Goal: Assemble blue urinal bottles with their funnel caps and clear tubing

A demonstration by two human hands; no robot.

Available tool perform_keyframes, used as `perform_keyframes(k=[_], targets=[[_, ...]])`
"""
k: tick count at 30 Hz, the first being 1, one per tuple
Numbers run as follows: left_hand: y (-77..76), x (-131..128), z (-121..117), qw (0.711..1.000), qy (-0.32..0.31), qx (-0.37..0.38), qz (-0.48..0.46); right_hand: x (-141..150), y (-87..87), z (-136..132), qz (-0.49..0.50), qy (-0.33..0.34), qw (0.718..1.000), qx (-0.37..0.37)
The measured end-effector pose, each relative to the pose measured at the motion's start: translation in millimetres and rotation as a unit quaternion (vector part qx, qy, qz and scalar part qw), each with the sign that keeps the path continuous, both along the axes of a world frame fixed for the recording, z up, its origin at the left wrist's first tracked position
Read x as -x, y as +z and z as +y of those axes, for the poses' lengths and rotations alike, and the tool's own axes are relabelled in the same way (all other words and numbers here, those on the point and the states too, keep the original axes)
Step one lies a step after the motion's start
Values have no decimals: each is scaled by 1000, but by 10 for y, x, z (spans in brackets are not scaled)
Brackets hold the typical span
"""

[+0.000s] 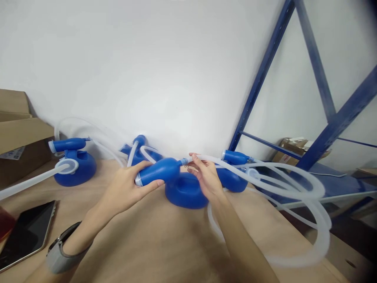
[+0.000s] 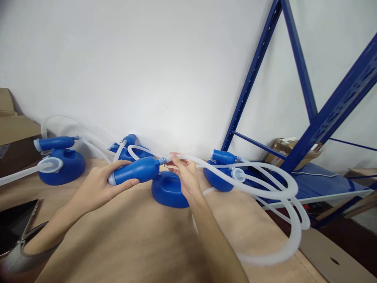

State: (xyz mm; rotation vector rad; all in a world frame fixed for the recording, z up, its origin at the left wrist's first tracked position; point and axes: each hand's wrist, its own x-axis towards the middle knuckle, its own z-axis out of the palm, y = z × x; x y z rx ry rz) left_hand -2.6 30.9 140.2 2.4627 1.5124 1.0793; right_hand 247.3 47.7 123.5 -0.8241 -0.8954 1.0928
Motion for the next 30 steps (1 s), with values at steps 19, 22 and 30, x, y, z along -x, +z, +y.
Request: perform_keyframes(k=[19,22,30], targets=[[-314,-364,80,945,26,267,-188,-923,-297,248,-551,76,827,79],[-473,-618,206,963,51,220,-146,-945,-376,337,-551,140,820,70],[-479,-1239,614,959,52,179,-215,-860,-448,407,-558,243,793,24]])
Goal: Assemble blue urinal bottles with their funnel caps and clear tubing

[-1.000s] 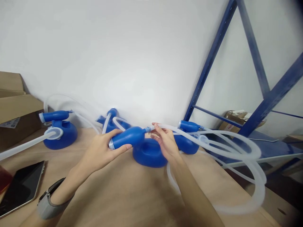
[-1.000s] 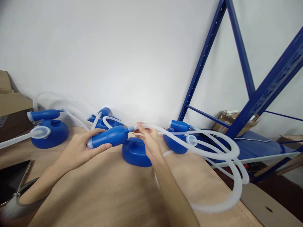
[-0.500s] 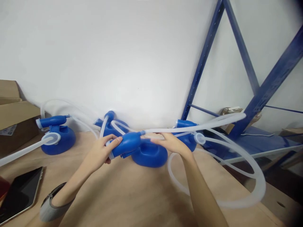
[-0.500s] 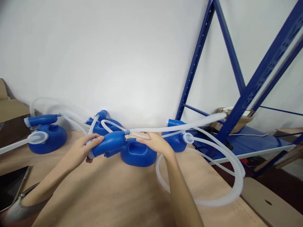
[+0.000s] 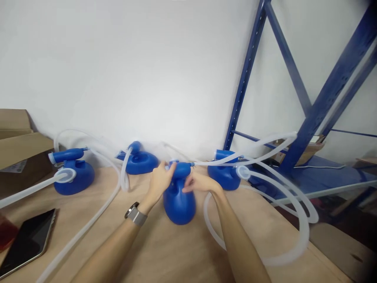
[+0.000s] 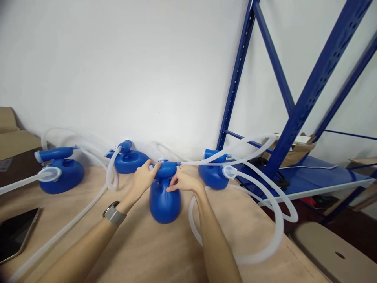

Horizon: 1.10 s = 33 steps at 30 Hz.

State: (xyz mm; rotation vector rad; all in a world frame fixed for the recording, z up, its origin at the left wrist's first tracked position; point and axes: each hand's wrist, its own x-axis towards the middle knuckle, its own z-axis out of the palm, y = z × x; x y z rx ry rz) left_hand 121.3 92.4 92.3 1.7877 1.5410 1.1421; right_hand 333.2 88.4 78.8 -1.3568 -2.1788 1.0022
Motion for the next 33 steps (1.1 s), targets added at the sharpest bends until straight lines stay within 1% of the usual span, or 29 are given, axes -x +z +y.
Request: perform_keyframes(k=[2,4,6,7,8,9,10,12,14,16,18,20,21,22,23,24,27,29,31,33], targets=[[-70,-6,47,999,-21,19,-36,-12,-12,-1,1,-3,1000,-11],[-161,94,68,997,-47,34,-58,-1,-27,-19,1,-14,1000,-28],[-244,297,67,989,-108,50,-87,64,-66,-37,1,-31,998,-51],[-275,433,57,985,-142,45,-86,119,-98,-39,0,-44,997,-69],[-296,585,40,983,-165,29,-72,185,-137,-33,-3,-62,994,-91],[-308,749,18,983,-174,3,-48,255,-180,-19,-8,-82,990,-114],[-310,920,-9,986,-165,-28,-19,323,-223,5,-14,-102,986,-135],[-298,1257,-64,991,-105,-84,28,420,-291,75,-28,-137,977,-162],[-291,1545,-95,992,-41,-112,33,441,-311,167,-41,-166,972,-161],[-321,1740,-75,993,7,-116,23,400,-281,263,-59,-217,962,-157],[-402,1820,-4,995,29,-93,0,354,-225,333,-80,-299,937,-160],[-516,1795,84,998,20,-53,-29,361,-180,346,-98,-372,907,-170],[-573,1754,117,998,8,-35,-43,394,-175,324,-103,-392,897,-176],[-622,1700,136,998,-6,-22,-56,445,-187,283,-106,-396,894,-182],[-661,1640,136,997,-21,-14,-69,511,-216,224,-108,-385,898,-185],[-686,1578,117,996,-36,-10,-79,587,-263,151,-108,-361,908,-185],[-689,1420,-42,991,-91,-8,-97,841,-461,-108,-100,-246,951,-156],[-651,1353,-200,985,-144,0,-94,1006,-564,-253,-58,-168,977,-119],[-598,1320,-366,974,-211,17,-75,1151,-581,-329,17,-118,989,-92],[-531,1323,-528,958,-280,41,-48,1259,-506,-322,83,-112,984,-111]])
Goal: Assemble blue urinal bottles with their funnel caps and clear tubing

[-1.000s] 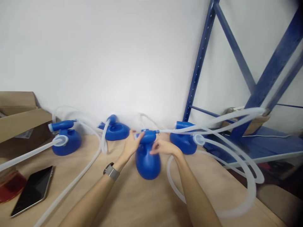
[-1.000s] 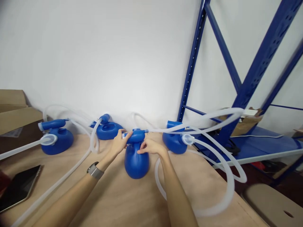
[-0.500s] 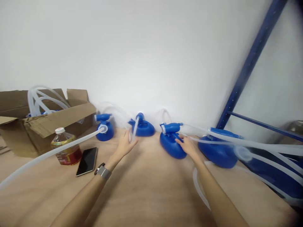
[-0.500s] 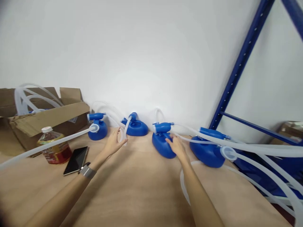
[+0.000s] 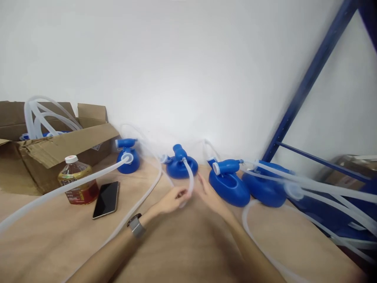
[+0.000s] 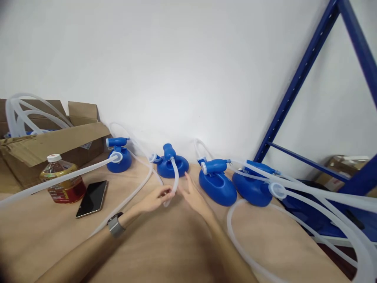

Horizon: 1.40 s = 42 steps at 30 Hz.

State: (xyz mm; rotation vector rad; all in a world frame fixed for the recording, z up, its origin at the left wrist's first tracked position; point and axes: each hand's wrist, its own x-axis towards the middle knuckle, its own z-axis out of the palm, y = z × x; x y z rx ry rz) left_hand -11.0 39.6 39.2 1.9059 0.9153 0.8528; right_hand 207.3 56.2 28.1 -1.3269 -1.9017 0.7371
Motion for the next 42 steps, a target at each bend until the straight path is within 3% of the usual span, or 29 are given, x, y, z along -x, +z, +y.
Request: perform_keyframes(k=[5,8,11,12,14,15,17,19,21,24,28,30,33,37,42], targets=[[277,185,-403,988,-141,18,64,44,321,190,-18,-44,985,-165],[473,391,-627,976,-188,30,108,-26,432,246,-92,14,983,-159],[585,572,-692,962,-218,26,159,-58,444,244,-95,76,983,-134],[594,609,-654,966,-192,1,171,-52,428,240,-81,81,984,-137],[571,632,-486,975,-69,-108,184,-19,378,235,-41,76,985,-152],[543,617,-368,965,11,-184,186,0,349,234,-21,74,984,-160],[466,544,-108,916,117,-322,207,31,294,230,12,77,982,-173],[382,435,122,869,134,-399,261,38,254,218,28,92,979,-182],[305,327,279,839,106,-430,317,21,232,198,39,99,977,-184],[220,228,392,833,61,-442,327,-26,227,160,50,102,978,-177],[145,197,470,865,26,-430,258,-73,247,120,56,116,976,-174],[101,181,496,877,38,-421,229,-82,252,108,61,118,976,-173],[8,118,481,898,100,-397,162,-85,247,95,69,123,975,-175],[-113,-41,370,911,241,-332,40,-95,239,79,58,117,974,-187],[-67,-168,371,902,337,-238,-124,-153,246,80,51,114,973,-193]])
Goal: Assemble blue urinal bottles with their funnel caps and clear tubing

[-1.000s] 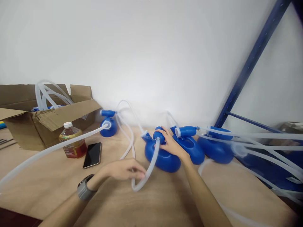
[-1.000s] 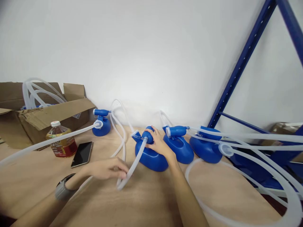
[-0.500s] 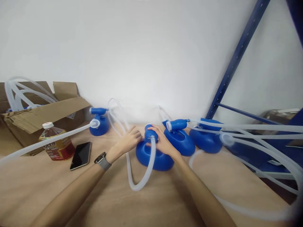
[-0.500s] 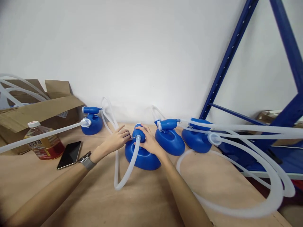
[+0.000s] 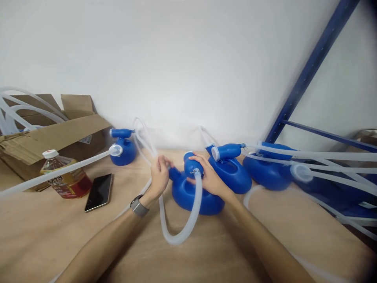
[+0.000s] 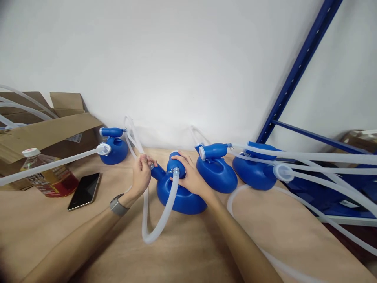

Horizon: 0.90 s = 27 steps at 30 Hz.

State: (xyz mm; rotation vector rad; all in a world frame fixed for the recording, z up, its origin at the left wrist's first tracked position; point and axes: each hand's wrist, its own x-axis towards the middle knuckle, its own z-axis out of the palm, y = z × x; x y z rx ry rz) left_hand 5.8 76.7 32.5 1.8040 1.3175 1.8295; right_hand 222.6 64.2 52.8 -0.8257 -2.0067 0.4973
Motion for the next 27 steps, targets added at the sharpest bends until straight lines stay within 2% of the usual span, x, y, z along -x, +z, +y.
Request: perform_keyframes(k=[3,5,7,10,13,15,18,21,23,25,27], targets=[[134,142,172,988,16,2,-155,-69,3,2,-3,15,1000,-7],[204,321,305,984,42,-5,-174,-116,7,-4,-10,27,1000,-7],[217,497,401,989,47,1,-141,-151,15,-13,-19,32,999,1],[141,642,445,998,7,43,-40,-174,32,-25,-30,38,999,7],[110,634,398,993,-54,92,58,-179,48,-35,-34,39,999,-4],[202,601,321,986,-87,104,101,-179,51,-45,-35,41,999,-10],[473,565,139,955,-160,144,204,-174,43,-64,-41,40,998,-10],[689,526,-46,888,-255,217,314,-165,31,-76,-45,23,999,2],[725,492,-115,876,-268,224,334,-160,25,-77,-42,6,999,16],[701,465,-126,878,-270,220,328,-159,20,-73,-36,-5,999,23],[668,460,-94,874,-299,226,309,-159,17,-70,-34,-5,999,12]])
